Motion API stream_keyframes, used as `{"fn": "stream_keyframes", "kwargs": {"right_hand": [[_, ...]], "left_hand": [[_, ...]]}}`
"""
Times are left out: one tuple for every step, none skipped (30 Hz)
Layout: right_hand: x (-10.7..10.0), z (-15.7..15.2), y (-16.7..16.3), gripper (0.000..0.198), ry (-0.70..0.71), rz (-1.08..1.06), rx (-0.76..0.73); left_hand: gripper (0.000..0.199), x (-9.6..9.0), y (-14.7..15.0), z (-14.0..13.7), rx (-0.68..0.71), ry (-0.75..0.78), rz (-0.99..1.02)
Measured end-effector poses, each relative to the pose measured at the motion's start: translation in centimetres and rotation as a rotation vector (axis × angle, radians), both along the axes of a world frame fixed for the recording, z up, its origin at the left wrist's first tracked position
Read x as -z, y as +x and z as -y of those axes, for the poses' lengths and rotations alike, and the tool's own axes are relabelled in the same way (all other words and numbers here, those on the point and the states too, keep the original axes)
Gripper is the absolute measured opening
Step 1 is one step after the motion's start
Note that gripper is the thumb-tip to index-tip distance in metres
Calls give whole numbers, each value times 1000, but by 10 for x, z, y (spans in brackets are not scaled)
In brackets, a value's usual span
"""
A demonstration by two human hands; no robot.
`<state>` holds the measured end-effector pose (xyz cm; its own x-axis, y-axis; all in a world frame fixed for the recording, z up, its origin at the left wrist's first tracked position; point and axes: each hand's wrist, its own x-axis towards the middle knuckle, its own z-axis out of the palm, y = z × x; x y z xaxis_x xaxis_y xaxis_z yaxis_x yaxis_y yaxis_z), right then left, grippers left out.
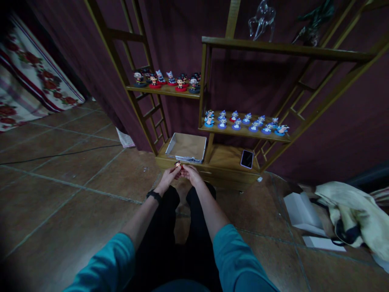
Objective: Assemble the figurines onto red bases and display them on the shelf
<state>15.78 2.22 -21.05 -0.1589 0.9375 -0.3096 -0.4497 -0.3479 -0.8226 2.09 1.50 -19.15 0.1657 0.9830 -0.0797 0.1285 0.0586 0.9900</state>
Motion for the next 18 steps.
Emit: {"fn": "stream_keyframes", "kwargs": {"right_hand": [[0, 0, 0, 23, 5, 4, -4], [0, 0, 0, 24, 10, 7, -8], [0, 0, 0, 24, 14, 11, -12], [0, 0, 0, 24, 17, 14, -13], [0, 0, 0, 24, 19, 17, -14], [0, 0, 0, 25, 20, 20, -15], [0, 0, 0, 25, 22, 21, -17], [0, 0, 0, 25, 23, 23, -18], [0, 0, -1, 25, 24, 24, -20], [0, 0, -1, 25, 23, 26, -21], [0, 0, -1, 25, 21, 28, -21], [-1, 0, -1, 25, 19, 32, -20], [-1, 1, -1, 26, 18, 36, -20], [-1, 1, -1, 26, 19, 42, -19], [-1, 1, -1, 26, 21, 47, -19], [-1, 1, -1, 26, 25, 52, -19], [-1, 1, -1, 26, 30, 56, -20], [0, 1, -1, 27, 34, 58, -21]], "left_hand": [[45, 0, 0, 0, -3, -5, 5], [45, 1, 0, 0, -7, -11, 10], [45, 1, -1, 0, -11, -17, 16], [45, 0, -1, 0, -13, -22, 23], [45, 0, -1, 0, -13, -26, 31], [45, -1, -1, 1, -11, -29, 39], [44, -2, -2, 1, -9, -31, 46], [44, -3, -2, 2, -6, -34, 52], [44, -4, -2, 2, -4, -36, 58], [44, -5, -2, 3, -1, -37, 63], [44, -6, -2, 3, 2, -37, 70], [45, -7, -2, 4, 5, -38, 77], [45, -7, -2, 4, 6, -37, 85], [45, -8, -2, 4, 5, -36, 93], [45, -8, -2, 5, 1, -37, 98], [45, -7, -2, 4, -4, -40, 100], [45, -7, -2, 4, -10, -44, 101], [46, -7, -2, 4, -15, -48, 101]]}}
